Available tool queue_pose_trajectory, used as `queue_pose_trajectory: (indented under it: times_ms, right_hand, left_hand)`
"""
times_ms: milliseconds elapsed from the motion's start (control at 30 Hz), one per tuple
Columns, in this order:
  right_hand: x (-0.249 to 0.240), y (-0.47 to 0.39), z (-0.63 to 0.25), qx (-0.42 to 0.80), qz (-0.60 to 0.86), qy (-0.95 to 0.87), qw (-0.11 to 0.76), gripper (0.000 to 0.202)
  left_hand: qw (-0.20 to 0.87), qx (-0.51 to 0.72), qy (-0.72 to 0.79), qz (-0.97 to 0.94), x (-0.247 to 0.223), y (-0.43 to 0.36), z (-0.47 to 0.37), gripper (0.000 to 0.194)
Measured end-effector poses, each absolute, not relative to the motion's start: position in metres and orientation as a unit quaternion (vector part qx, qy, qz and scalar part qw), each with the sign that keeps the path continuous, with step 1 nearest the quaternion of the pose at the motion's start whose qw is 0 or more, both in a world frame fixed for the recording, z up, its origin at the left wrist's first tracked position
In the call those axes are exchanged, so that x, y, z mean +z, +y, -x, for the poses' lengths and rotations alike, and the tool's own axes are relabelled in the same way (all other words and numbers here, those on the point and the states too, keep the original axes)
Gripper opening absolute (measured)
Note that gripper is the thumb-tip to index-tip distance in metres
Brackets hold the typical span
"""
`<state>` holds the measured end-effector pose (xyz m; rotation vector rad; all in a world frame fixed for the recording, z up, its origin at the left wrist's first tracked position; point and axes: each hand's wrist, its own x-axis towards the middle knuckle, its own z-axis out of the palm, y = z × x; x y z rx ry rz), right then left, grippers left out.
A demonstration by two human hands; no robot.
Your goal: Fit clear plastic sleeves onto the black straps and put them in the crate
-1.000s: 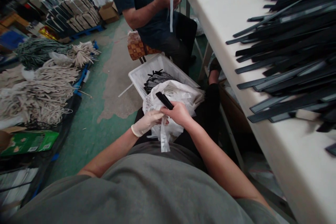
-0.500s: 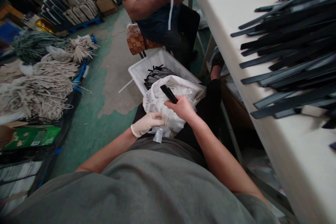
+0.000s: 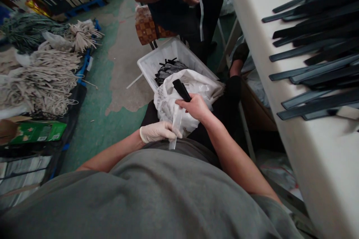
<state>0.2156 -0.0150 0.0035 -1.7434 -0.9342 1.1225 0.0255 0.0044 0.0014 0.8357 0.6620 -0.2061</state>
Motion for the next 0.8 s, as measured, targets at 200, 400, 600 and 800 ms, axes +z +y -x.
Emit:
queue_pose_trajectory:
  times_ms: [200, 400, 600, 800]
  right_hand:
    - [0.001, -0.011, -0.217, 0.467, 0.679, -0.338, 0.453, 0.021]
    - [0.001, -0.009, -0.217, 0.475, 0.675, -0.335, 0.455, 0.021]
    - [-0.003, -0.012, -0.214, 0.524, 0.631, -0.316, 0.477, 0.025]
    - [-0.009, -0.028, -0.207, 0.609, 0.545, -0.35, 0.457, 0.039]
  left_hand:
    - [0.884, -0.097, 0.327, -0.319, 0.003, 0.002, -0.023, 0.032]
    - [0.876, -0.071, 0.336, -0.34, -0.003, -0.004, -0.018, 0.034]
    - [0.843, -0.089, 0.371, -0.38, 0.016, 0.008, 0.001, 0.038]
    - [0.736, 0.284, 0.5, -0.358, 0.107, 0.107, 0.075, 0.012]
